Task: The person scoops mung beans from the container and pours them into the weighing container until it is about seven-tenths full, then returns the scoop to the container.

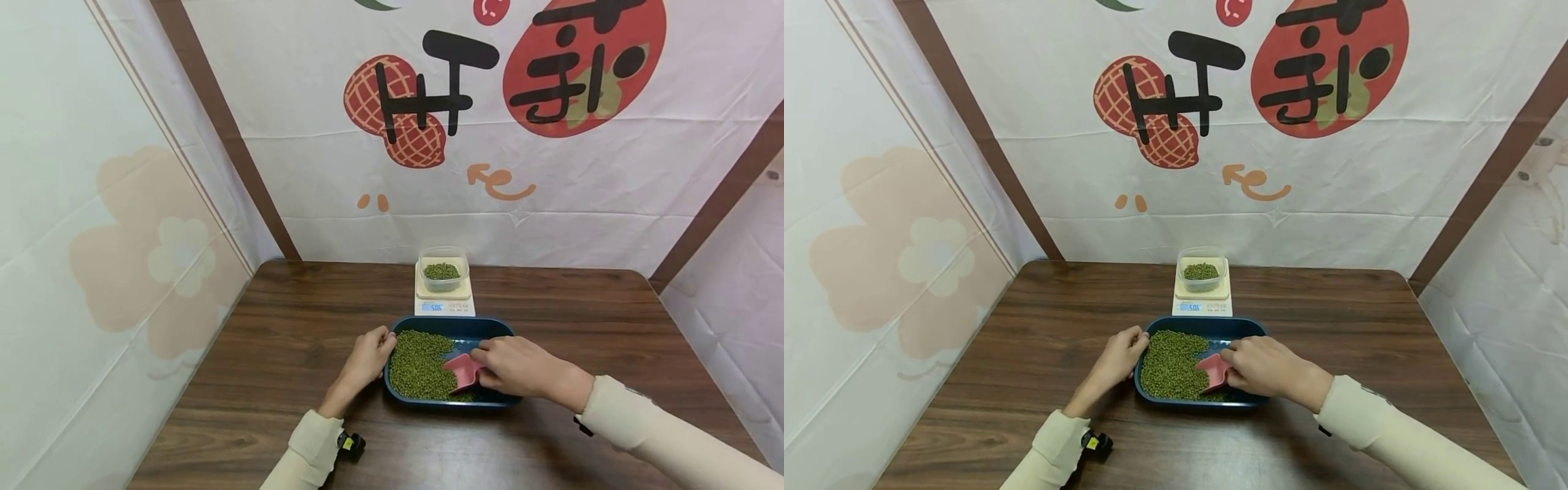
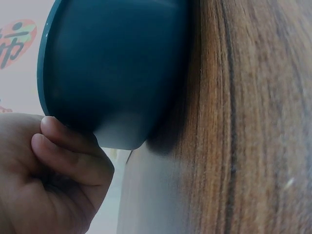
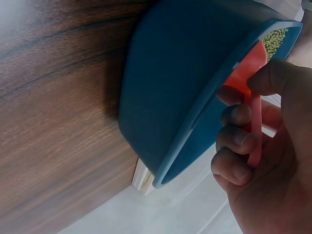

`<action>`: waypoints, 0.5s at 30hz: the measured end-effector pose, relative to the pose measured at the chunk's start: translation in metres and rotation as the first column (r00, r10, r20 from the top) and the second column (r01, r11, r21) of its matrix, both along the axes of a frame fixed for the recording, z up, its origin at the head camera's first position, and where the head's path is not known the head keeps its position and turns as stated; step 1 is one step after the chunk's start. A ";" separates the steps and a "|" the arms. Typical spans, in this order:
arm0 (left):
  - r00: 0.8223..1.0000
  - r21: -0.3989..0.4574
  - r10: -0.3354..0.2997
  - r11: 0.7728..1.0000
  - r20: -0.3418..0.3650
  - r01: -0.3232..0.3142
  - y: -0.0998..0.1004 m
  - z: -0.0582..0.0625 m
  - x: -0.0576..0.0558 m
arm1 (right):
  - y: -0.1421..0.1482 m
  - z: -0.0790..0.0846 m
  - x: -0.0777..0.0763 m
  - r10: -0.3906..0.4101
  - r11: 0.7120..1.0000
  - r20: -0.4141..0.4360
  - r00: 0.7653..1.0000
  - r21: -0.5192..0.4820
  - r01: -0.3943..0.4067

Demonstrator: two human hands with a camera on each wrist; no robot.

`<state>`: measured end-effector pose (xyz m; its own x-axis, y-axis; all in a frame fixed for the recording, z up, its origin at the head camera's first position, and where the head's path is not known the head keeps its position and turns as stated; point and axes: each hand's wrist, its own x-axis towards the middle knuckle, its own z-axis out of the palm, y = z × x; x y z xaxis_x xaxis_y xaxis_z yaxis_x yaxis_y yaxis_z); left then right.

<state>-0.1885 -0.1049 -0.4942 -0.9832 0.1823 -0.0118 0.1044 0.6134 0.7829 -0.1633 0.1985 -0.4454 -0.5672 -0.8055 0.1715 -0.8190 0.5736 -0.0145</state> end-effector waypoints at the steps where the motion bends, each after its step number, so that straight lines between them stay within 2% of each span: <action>1: 1.000 -0.001 0.001 1.000 -0.001 -0.001 0.000 0.000 0.000 | -0.001 0.000 0.000 0.003 1.000 -0.001 1.000 0.000 -0.003; 15: 1.000 -0.001 0.009 1.000 -0.008 -0.009 0.001 -0.003 -0.002 | -0.012 0.001 -0.001 0.027 1.000 -0.020 0.999 -0.008 -0.027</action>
